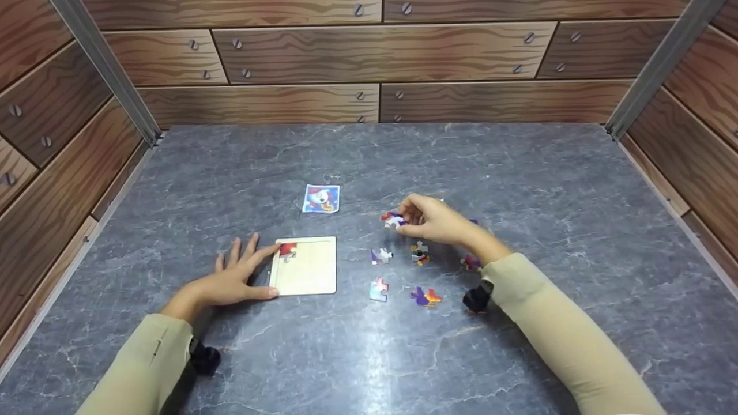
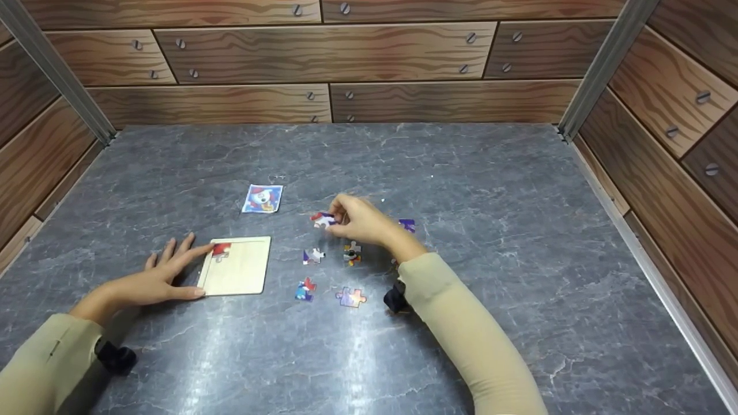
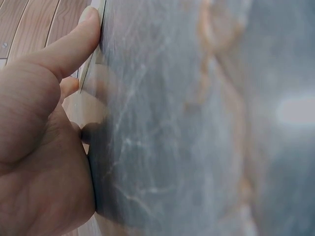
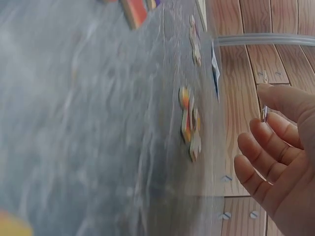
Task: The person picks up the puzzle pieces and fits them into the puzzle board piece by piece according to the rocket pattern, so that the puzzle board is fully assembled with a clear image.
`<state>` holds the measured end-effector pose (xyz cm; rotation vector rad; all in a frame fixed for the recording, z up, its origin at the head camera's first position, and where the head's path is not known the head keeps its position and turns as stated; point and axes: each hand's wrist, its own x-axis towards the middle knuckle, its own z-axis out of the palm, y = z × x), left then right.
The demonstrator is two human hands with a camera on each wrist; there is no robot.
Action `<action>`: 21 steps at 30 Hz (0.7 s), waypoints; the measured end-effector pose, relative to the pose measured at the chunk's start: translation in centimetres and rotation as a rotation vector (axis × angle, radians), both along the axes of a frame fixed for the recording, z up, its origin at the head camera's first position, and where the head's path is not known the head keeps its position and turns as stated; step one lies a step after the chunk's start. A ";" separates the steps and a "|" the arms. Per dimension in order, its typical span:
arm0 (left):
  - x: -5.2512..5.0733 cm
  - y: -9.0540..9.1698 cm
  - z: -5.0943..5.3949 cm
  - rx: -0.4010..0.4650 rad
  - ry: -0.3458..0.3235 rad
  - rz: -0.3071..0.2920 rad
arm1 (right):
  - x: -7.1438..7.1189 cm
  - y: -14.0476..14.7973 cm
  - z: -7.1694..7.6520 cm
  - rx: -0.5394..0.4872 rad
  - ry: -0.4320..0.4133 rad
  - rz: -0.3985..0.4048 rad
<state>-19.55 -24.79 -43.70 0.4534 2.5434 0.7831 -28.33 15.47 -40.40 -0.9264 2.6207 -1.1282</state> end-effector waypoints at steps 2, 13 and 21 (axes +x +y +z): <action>0.0 0.0 0.0 0.000 0.001 0.000 | 0.1 -0.4 0.0 -0.008 0.001 0.014; 0.1 0.0 0.1 0.000 0.000 0.003 | 0.7 -2.7 0.2 0.015 0.024 0.049; 0.1 0.0 0.1 -0.005 0.005 -0.001 | 1.0 -4.5 0.2 0.013 0.006 0.104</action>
